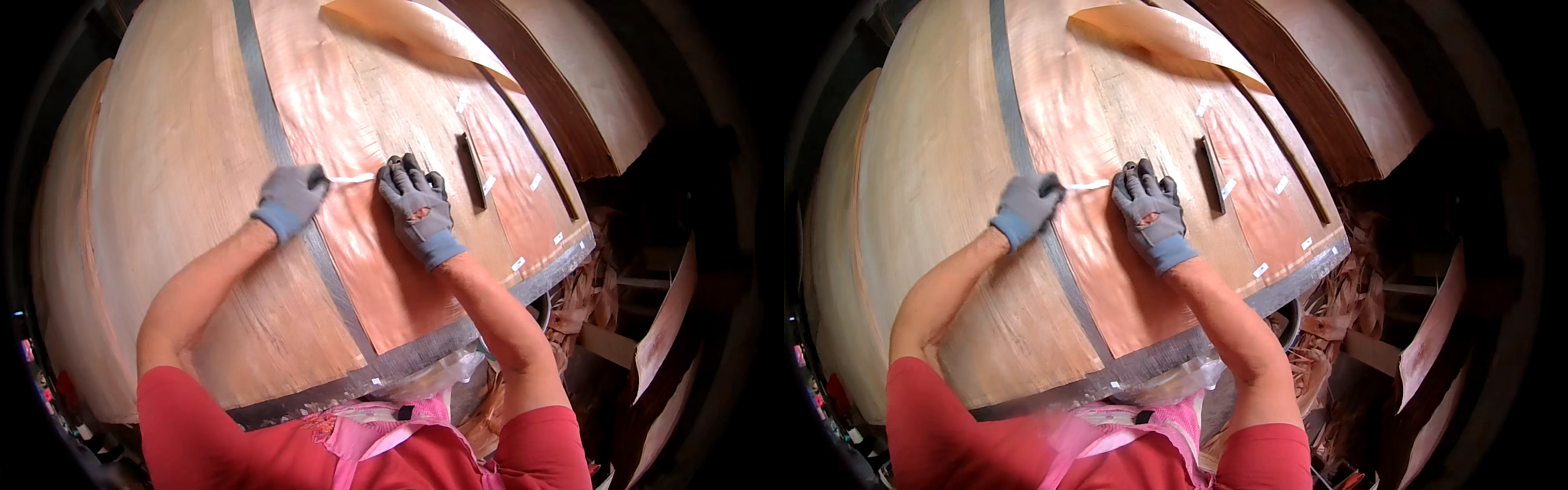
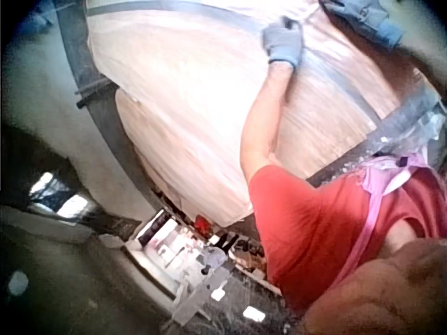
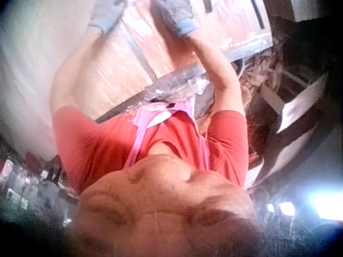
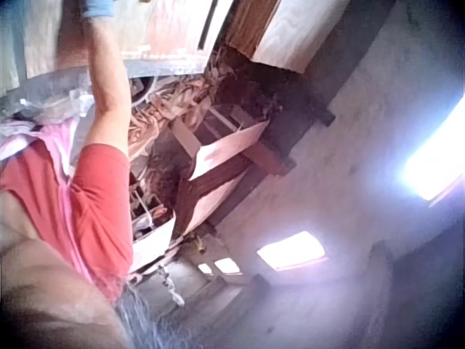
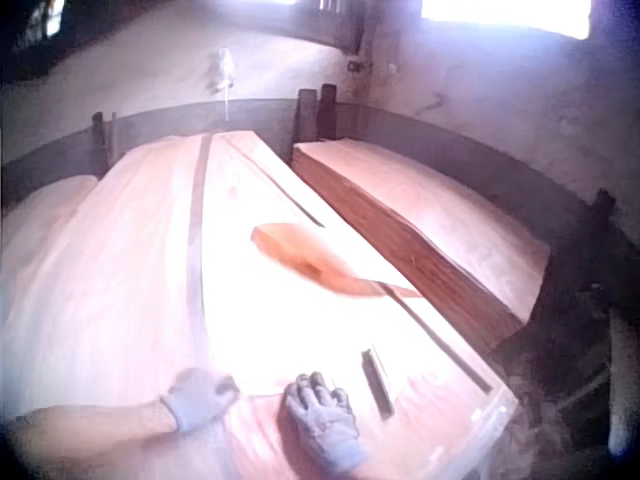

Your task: The person measures and marks a large curved wooden panel with a tape measure and marker. They then pick up a thin wood veneer sheet, align it over a gap in the panel, and press it into place. The person smooths the veneer with their hands and uses a small tool to press along the edges, securing the veneer to the panel.

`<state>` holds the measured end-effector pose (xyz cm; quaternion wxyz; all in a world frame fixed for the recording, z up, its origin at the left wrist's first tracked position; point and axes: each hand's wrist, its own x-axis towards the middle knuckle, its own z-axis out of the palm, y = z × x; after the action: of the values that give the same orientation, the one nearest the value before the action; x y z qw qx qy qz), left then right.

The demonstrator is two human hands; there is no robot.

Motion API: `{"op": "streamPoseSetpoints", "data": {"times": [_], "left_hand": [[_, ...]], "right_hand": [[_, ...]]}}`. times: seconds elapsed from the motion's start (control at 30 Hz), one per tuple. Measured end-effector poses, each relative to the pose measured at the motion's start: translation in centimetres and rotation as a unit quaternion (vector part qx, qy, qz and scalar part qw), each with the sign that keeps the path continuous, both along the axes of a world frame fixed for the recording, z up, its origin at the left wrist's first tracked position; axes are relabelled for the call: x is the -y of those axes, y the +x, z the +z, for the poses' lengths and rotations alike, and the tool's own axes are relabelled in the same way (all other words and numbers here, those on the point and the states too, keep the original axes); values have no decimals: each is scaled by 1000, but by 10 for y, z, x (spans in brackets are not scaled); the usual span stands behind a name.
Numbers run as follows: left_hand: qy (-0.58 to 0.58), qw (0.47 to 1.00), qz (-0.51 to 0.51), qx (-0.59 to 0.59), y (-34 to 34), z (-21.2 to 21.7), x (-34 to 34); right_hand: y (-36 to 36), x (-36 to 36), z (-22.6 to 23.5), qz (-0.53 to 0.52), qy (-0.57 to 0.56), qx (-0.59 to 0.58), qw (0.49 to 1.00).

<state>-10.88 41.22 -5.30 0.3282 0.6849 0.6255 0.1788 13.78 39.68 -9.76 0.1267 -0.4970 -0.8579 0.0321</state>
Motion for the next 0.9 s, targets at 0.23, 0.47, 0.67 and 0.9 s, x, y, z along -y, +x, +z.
{"op": "streamPoseSetpoints", "data": {"times": [0.23, 0.47, 0.67, 0.9], "left_hand": [[-203, 916, 132, 319, 6, 28, -44], [-158, 900, 147, 380, 22, 4, -145], [-257, 806, 137, 515, 14, -39, -176], [-271, 828, 175, 458, 21, -24, -178]], "right_hand": [[1, -3, 5, -2, -2, 6, 1000], [3, -1, 10, 5, 10, -8, 1000], [2, -15, 34, 12, 10, -71, 997], [-20, -111, 31, -15, 104, -110, 988]]}}
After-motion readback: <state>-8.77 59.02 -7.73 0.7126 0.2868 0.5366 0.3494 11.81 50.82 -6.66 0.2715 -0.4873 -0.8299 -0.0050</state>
